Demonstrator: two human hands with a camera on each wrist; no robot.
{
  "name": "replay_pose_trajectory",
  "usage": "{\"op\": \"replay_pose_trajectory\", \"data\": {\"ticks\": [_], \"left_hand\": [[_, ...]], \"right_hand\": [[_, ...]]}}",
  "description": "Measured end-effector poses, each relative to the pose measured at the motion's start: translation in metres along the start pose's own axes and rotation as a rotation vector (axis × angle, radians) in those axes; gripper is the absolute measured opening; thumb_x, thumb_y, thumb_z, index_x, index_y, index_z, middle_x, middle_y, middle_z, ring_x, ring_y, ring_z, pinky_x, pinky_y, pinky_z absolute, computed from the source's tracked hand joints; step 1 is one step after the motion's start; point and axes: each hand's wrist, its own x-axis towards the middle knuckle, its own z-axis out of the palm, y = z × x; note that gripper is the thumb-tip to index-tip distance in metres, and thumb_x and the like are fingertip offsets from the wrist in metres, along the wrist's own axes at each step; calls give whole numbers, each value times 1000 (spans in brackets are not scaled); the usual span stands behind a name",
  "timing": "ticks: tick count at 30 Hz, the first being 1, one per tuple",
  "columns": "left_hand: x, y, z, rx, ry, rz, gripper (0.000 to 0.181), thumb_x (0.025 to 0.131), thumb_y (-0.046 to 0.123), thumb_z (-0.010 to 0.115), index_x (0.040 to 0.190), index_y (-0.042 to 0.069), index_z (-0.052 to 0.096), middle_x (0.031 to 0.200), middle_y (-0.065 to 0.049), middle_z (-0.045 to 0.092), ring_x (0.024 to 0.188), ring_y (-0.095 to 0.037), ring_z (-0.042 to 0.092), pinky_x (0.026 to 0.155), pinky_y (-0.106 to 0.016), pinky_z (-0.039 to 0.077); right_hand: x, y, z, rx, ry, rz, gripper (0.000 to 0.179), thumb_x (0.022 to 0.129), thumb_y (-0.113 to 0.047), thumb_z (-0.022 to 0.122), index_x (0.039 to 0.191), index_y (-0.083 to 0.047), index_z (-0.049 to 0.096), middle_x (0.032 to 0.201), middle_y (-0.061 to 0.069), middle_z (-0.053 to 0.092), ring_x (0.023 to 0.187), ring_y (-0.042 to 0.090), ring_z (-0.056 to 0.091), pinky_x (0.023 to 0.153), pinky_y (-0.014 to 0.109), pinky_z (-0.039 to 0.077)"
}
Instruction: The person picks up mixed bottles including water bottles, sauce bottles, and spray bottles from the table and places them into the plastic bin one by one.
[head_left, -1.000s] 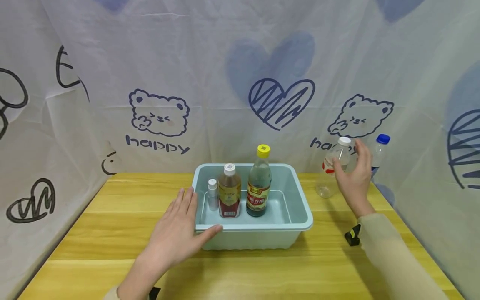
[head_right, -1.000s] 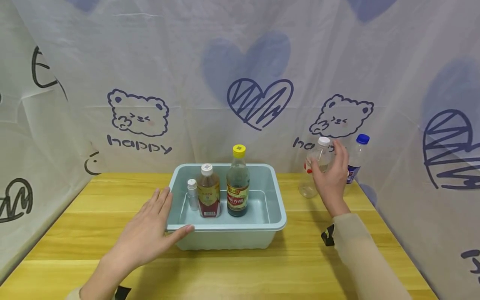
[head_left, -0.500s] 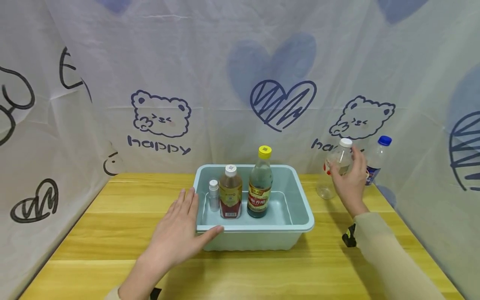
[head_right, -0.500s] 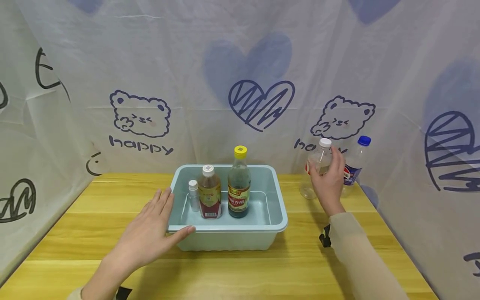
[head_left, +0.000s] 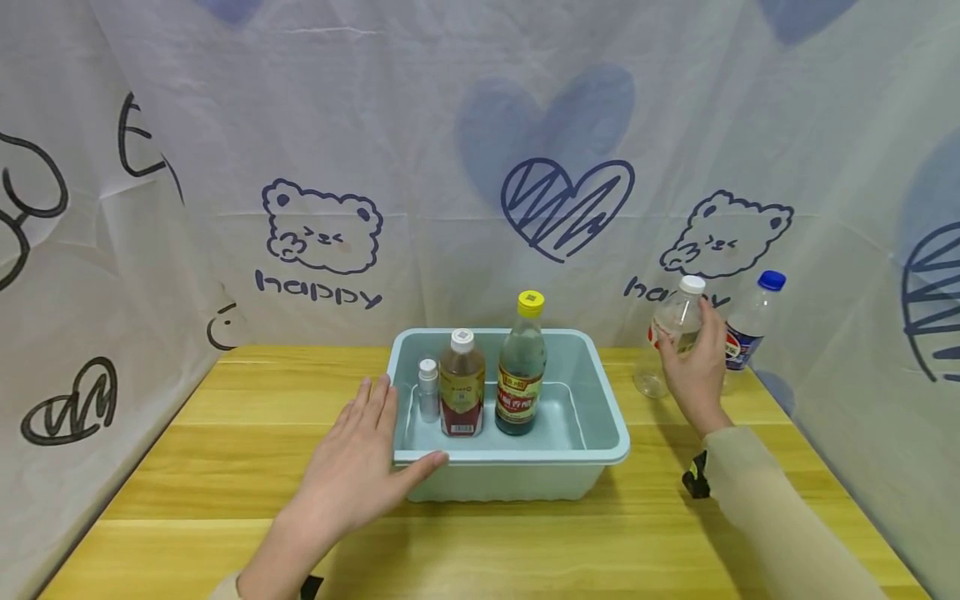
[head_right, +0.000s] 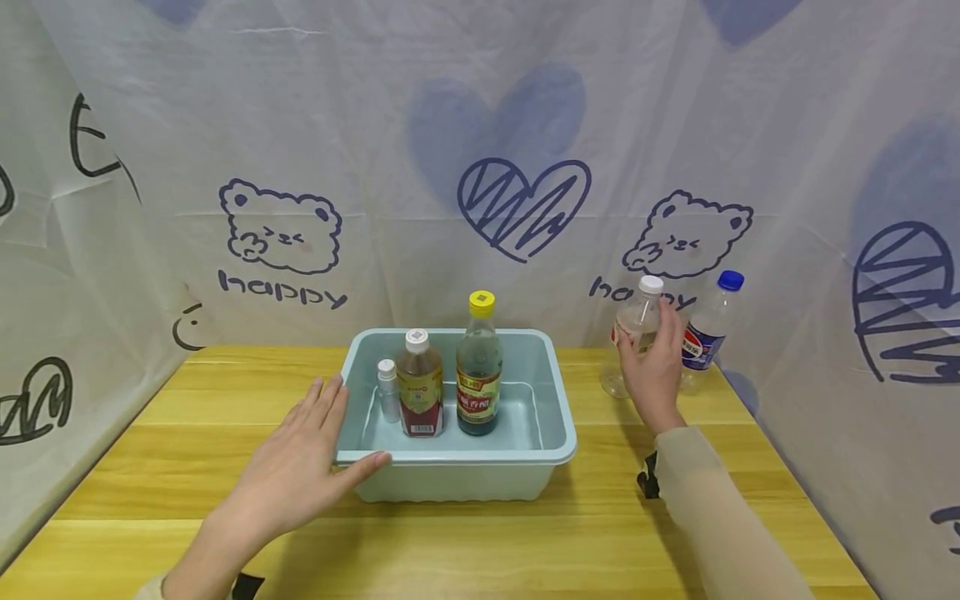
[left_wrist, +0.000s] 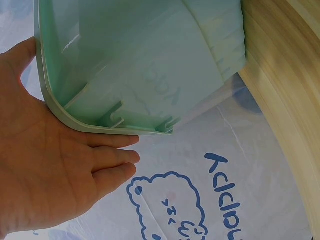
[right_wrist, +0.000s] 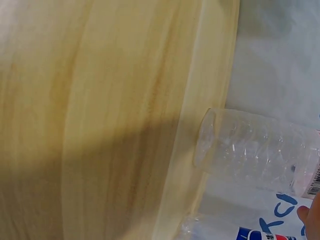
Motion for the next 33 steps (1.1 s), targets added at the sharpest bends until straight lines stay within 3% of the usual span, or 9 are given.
{"op": "replay_pose_trajectory", "data": {"ticks": [25, 29, 33], "left_hand": [[0, 1, 0, -7, 1, 2, 115, 93, 82, 45, 159, -10, 26, 168, -28, 17, 156, -46, 19, 125, -57, 23], [0, 0, 0, -2, -4, 2, 116, 93, 83, 43, 160, -10, 25, 168, -28, 16, 156, -46, 18, 126, -57, 23], [0, -1, 1, 1, -2, 3, 116, 93, 83, 43, 160, -10, 25, 168, -28, 17, 156, -46, 17, 125, -57, 23]], "right_hand": [[-8, -3, -12, -3, -73, 48, 77, 100, -10, 69, 165, -13, 25, 165, 19, 30, 150, 39, 33, 126, 55, 27], [-10, -5, -16, 10, -67, 37, 78, 100, -9, 69, 165, -13, 25, 164, 19, 31, 147, 40, 36, 121, 60, 34], [-12, -9, -20, 25, -62, 24, 78, 100, -7, 68, 165, -12, 25, 162, 20, 32, 139, 41, 43, 108, 63, 46]]}}
